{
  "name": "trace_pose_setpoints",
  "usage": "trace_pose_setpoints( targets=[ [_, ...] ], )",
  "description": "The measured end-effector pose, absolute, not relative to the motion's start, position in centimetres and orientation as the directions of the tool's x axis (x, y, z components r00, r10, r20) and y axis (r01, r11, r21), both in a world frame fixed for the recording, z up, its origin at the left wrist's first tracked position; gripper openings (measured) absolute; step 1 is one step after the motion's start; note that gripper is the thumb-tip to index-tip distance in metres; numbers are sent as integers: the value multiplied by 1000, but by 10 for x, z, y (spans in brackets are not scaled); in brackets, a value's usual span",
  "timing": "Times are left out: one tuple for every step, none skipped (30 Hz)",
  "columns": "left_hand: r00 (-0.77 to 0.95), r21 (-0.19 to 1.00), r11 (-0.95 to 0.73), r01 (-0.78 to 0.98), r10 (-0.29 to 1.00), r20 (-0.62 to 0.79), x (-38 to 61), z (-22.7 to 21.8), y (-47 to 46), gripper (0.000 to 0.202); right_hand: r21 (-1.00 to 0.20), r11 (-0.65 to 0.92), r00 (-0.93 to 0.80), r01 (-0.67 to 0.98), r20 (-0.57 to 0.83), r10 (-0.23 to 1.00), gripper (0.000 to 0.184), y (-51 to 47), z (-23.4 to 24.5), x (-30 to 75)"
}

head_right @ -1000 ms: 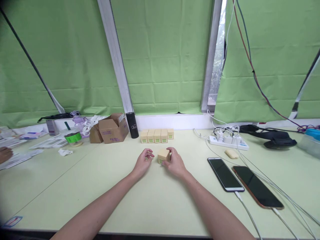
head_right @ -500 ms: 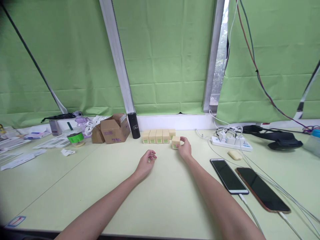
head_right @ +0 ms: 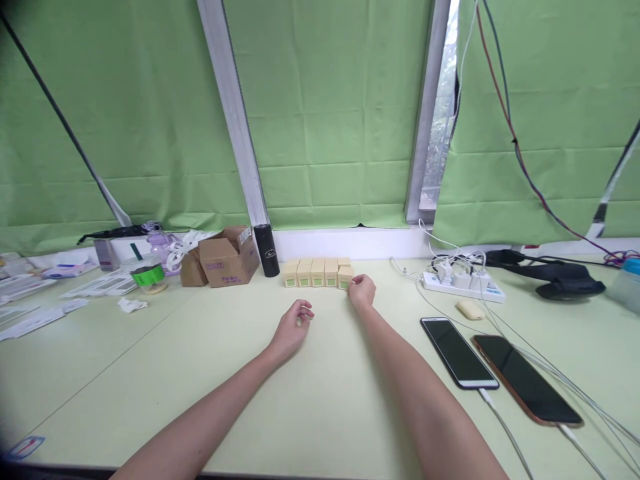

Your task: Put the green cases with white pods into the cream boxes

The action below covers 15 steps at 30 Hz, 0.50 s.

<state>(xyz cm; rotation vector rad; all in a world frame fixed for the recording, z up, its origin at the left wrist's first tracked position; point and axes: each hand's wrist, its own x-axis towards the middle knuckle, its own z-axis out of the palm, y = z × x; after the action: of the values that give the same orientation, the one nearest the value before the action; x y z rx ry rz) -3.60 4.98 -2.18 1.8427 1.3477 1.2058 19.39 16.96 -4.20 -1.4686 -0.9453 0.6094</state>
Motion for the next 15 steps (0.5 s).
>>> trace_pose_setpoints(
  targets=[
    [95,826,-343,448,936,338,-36,-21,49,35,-983,45,537,176,134,833,18,171,-42,192],
    [97,821,-344,456,936,338,-35,-21,49,35,-988,35,544,152,113,831,17,173,-42,190],
    [100,816,-345,464,936,339,-35,-20,49,35,-991,25,551,131,94,829,15,175,-41,189],
    [103,812,-344,472,936,337,-35,-20,49,35,-993,18,556,113,78,827,14,176,-41,187],
    [104,808,-343,478,936,336,-35,-20,49,35,-995,14,560,100,68,826,12,177,-41,187],
    [105,806,-343,483,936,335,-35,-20,49,36,-996,13,560,93,63,826,12,178,-41,186],
    [104,803,-343,487,936,337,-35,-20,49,36,-996,17,560,90,65,826,13,178,-41,186],
    [104,801,-345,489,935,339,-35,-20,49,36,-996,25,557,90,71,827,15,178,-41,186],
    [104,799,-347,491,934,341,-34,-20,49,36,-995,36,555,92,82,828,17,178,-41,186],
    [105,798,-348,491,934,343,-34,-20,49,36,-994,49,552,96,95,828,19,178,-41,186],
    [104,798,-349,491,933,344,-34,-20,49,36,-993,64,549,101,109,829,22,177,-40,186],
    [105,799,-348,491,934,343,-34,-20,49,36,-991,79,546,106,124,829,24,176,-39,187],
    [105,799,-345,492,935,339,-34,-20,48,35,-989,95,540,113,142,830,27,175,-38,187],
    [105,799,-341,496,936,335,-34,-20,48,35,-986,116,531,122,163,832,30,174,-38,187],
    [105,797,-337,502,938,330,-34,-20,48,35,-982,137,518,131,185,835,31,172,-37,187]
  ],
)
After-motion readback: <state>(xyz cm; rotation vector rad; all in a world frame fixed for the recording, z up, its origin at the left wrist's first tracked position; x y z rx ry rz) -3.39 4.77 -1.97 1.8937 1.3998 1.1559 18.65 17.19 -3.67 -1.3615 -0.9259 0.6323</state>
